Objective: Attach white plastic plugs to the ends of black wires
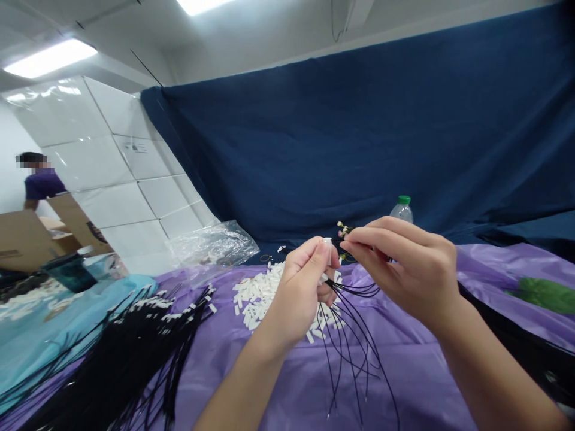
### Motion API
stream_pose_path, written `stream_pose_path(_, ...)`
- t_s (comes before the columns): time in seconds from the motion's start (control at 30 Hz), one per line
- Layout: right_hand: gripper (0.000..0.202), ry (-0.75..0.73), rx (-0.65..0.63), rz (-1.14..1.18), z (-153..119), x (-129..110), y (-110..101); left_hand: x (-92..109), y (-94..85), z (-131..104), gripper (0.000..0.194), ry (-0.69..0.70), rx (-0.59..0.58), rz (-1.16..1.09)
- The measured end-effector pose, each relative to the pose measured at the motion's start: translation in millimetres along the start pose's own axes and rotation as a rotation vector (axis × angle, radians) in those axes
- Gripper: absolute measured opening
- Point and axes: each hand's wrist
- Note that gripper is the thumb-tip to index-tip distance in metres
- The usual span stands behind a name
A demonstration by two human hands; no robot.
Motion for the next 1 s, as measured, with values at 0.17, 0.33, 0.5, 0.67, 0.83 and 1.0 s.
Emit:
stream_pose_path(0.17, 0.011, 0.033, 0.014, 0.045, -2, 0, 5, 0, -0.5, 0, 0.032, 0.009, 0.010, 0.001)
stream_pose_path(0.33, 0.009, 0.060, 0.027, 0.062, -1, -1, 8, 2, -1.8, 0, 0.029, -0.010, 0.001, -0.029)
stream_pose_path(0.5, 0.011, 0.102, 0.032, 0.053, 5, -4, 1, 5, -3.9, 1, 0.026, -0.067, 0.038, -0.113)
stream_pose_path(0.67, 0.015, 0.138, 0.154, -0.043, 10, -15, -22, 8, -5.3, 5, 0.025, -0.093, 0.130, -0.258)
stream_pose_path(0.83, 0.009, 0.227, -0.276, 0.245, 12, -23, -41, 9, -5.3, 9, 0.023, -0.096, 0.197, -0.451)
stream_pose_path(1.0, 0.014, 0.320, -0.536, 0.250, 11, -19, -35, 9, -5.7, 10, 0.026, -0.103, 0.146, -0.518)
Point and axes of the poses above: each hand's wrist, its own z-axis towards the middle knuckle, its own y-axis out of the palm, x = y × z, and after that the axes turned 10 degrees about -y, right-handed
